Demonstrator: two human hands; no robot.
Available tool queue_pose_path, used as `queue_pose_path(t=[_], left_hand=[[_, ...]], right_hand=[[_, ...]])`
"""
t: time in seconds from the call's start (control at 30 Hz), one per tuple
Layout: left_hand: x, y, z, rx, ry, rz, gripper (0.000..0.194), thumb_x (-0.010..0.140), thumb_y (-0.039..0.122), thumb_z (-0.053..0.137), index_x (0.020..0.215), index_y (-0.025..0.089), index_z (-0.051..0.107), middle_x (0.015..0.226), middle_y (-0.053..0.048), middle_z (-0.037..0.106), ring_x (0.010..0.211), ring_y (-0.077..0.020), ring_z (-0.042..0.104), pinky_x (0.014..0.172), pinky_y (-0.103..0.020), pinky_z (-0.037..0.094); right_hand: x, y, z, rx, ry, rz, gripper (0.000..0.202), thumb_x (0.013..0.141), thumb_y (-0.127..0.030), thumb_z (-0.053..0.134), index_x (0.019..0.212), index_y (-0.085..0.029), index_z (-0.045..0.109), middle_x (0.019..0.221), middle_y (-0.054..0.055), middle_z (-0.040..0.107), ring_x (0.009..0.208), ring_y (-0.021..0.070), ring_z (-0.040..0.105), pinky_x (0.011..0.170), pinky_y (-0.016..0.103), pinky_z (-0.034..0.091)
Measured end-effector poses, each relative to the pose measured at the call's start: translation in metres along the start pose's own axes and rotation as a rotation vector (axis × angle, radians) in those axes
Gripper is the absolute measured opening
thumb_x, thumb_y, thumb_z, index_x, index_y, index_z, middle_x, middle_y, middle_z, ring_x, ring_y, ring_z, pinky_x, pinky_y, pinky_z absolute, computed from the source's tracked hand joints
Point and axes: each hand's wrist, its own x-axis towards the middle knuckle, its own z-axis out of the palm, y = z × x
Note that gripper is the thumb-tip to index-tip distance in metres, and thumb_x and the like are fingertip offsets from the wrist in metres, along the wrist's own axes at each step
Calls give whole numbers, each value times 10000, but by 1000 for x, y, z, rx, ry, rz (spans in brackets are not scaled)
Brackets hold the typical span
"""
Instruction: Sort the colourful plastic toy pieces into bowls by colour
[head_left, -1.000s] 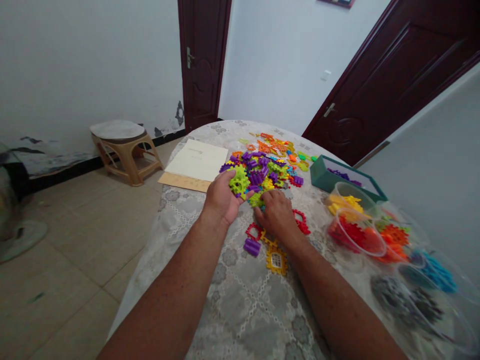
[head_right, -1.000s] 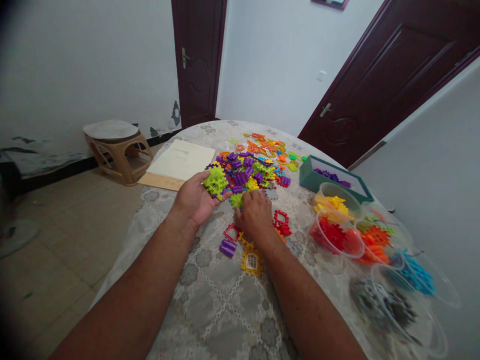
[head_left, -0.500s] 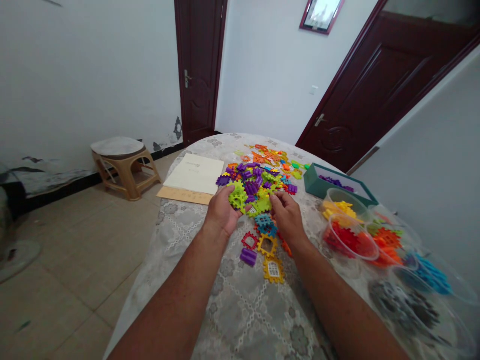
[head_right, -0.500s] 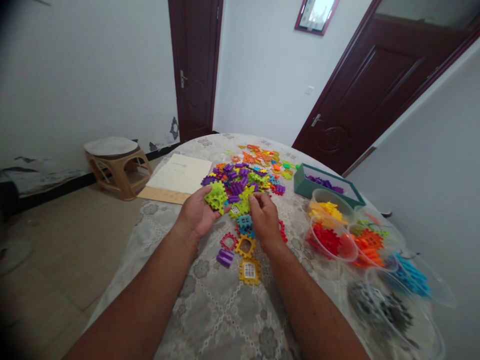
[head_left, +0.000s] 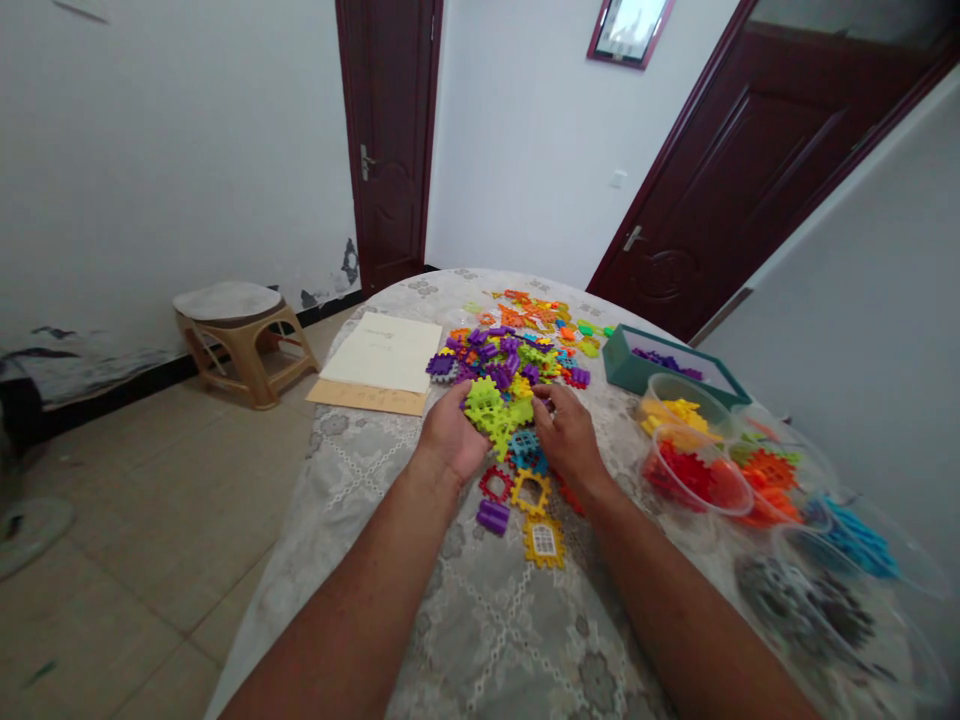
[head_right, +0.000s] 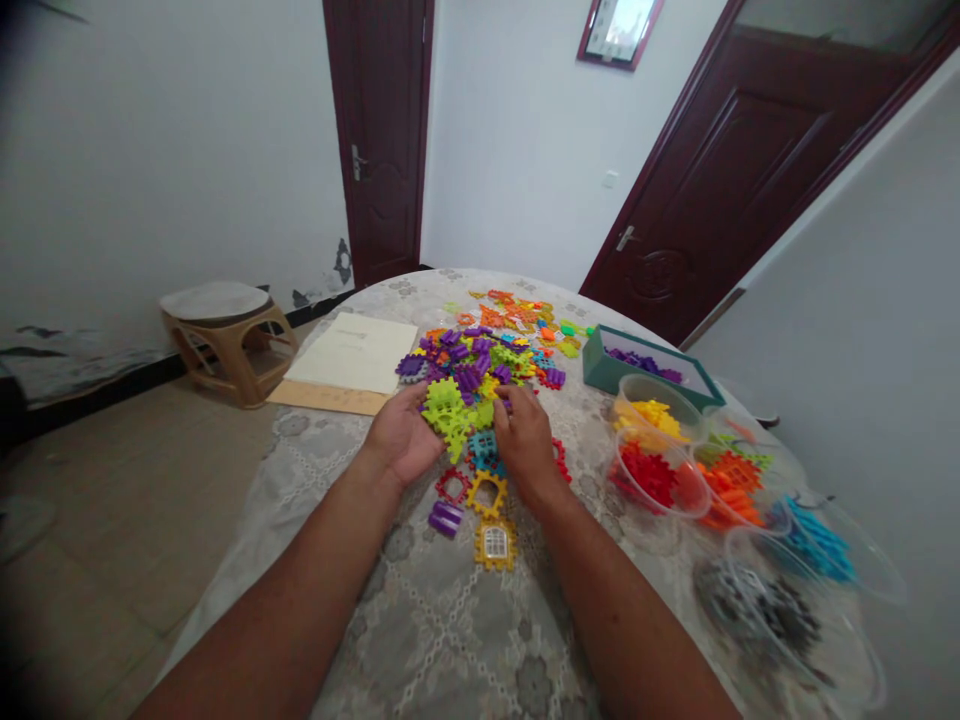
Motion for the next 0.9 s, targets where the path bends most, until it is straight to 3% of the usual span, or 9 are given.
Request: queue_pose_path(t=[0.13,0.23,0.4,0.6,0.73,0.9], left_hand=[[2,8,-3,-65,60,11,284,867,252,579,1104,139,690,955,-147,788,900,-322,773,857,-550,621],[3,11,-6,-50,129,46,242,881,243,571,1086,168,677,952,-122,781,916,-308,764,863,-556,615],[6,11,-9,-13,199,110,150,914,247,560,998,178,663,934,-104,757,944,-284,740,867,-516,608],[6,10,-8,21,185,121,138,933,269,557,971,179,655,867,-75,737,841,-243,723,852,-478,604],[3,7,-6,70,95,81,129,915,241,586,966,158,670,845,-75,739,744,-223,707,767,-428,609],[4,1,-7,78,59,73,130,814,116,611,931,137,662,831,-68,725,675,-183,684,616,-298,561]], right_hand=[[-1,27,5,-252,-55,9,275,965,-308,532,1109,-149,705,1076,158,720,1034,290,643,966,432,489],[-5,35,13,-329,-106,29,310,950,-324,583,1174,-142,695,1087,162,732,1051,292,648,999,433,469],[-4,35,18,-200,-141,132,334,895,-296,598,1182,-167,709,1008,99,751,915,248,675,888,378,506],[1,25,9,91,53,242,279,882,-376,597,1057,-182,694,868,40,695,797,220,634,773,346,514],[-4,1,6,186,169,67,185,926,-323,595,1053,-205,657,963,52,668,861,206,628,798,336,525],[-13,-29,7,149,-31,-302,146,957,-189,548,1048,-229,655,1031,86,675,1002,223,643,914,382,541]])
